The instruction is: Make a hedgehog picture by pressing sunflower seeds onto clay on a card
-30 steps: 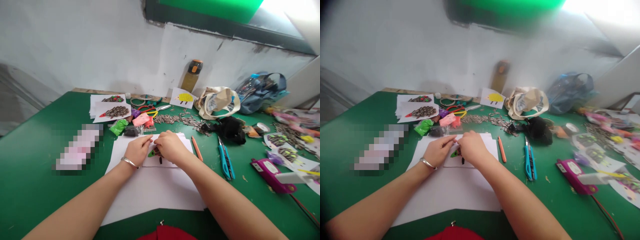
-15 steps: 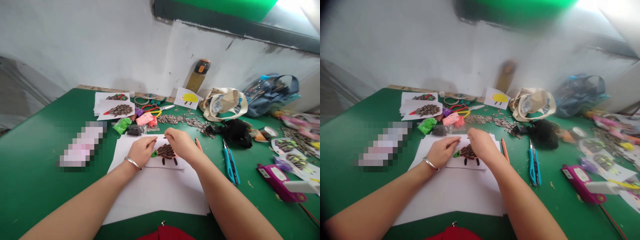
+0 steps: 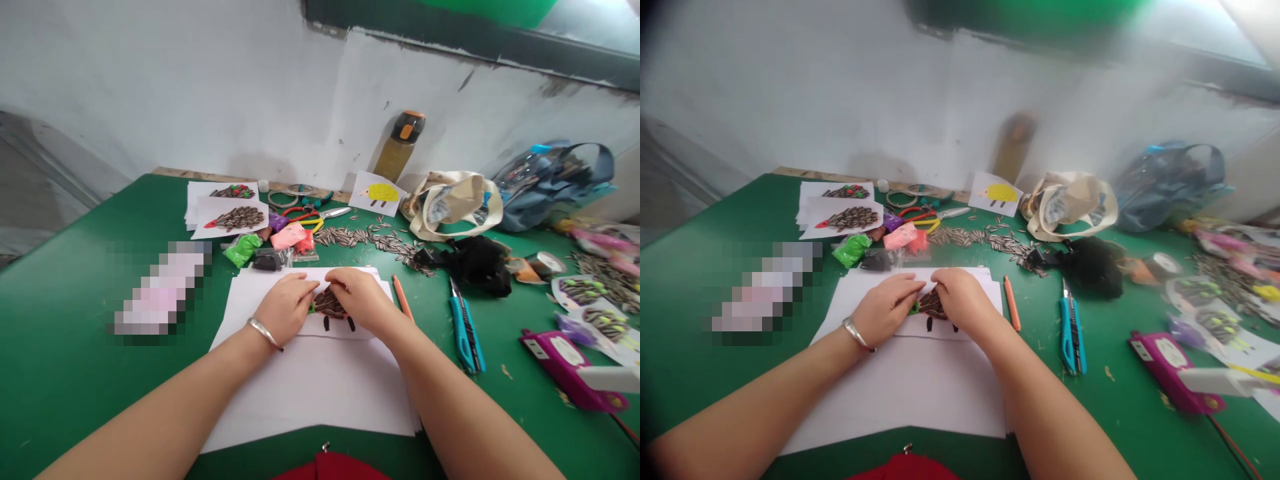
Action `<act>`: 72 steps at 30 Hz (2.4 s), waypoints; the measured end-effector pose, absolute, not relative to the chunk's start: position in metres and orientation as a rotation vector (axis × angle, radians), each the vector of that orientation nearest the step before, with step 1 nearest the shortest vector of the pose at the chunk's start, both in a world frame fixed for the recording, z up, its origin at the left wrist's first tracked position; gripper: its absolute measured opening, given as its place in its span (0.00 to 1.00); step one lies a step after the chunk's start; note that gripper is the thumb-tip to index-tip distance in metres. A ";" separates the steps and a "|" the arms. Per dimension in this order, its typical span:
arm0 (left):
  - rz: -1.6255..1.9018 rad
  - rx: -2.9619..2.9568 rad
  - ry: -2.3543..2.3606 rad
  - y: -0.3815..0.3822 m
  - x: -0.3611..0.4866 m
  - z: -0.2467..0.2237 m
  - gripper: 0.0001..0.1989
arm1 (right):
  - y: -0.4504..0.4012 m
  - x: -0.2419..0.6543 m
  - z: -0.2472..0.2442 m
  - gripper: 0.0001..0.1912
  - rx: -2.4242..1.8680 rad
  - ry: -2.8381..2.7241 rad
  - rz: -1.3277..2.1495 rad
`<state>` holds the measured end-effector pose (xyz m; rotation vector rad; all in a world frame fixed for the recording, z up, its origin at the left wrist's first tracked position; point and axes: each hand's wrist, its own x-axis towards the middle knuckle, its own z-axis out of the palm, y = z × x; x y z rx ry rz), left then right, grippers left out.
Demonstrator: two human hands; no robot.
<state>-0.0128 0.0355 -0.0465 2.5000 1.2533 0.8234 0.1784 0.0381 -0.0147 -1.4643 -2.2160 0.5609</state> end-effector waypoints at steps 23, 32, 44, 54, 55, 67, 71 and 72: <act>0.814 2.635 1.109 0.032 -0.009 -0.033 0.15 | 0.042 0.180 -0.017 0.16 -1.410 -2.368 0.409; 0.611 2.654 1.083 0.030 -0.008 -0.031 0.13 | 0.045 0.178 -0.022 0.16 -1.409 -2.454 0.329; 0.567 2.670 1.076 0.031 -0.006 -0.030 0.14 | 0.045 0.176 -0.028 0.15 -1.354 -2.457 0.280; 0.568 2.695 1.087 0.031 -0.007 -0.033 0.14 | 0.043 0.179 -0.028 0.15 -1.382 -2.447 0.267; 0.572 2.696 1.094 0.031 -0.008 -0.033 0.14 | 0.043 0.180 -0.025 0.15 -1.413 -2.428 0.261; 0.637 2.683 1.112 0.028 -0.009 -0.031 0.14 | 0.037 0.180 -0.009 0.15 -1.590 -2.488 0.216; 0.613 2.693 1.115 0.028 -0.009 -0.032 0.14 | 0.038 0.180 -0.013 0.15 -1.618 -2.474 0.152; 0.608 2.691 1.116 0.028 -0.009 -0.032 0.14 | 0.038 0.180 -0.013 0.15 -1.620 -2.474 0.143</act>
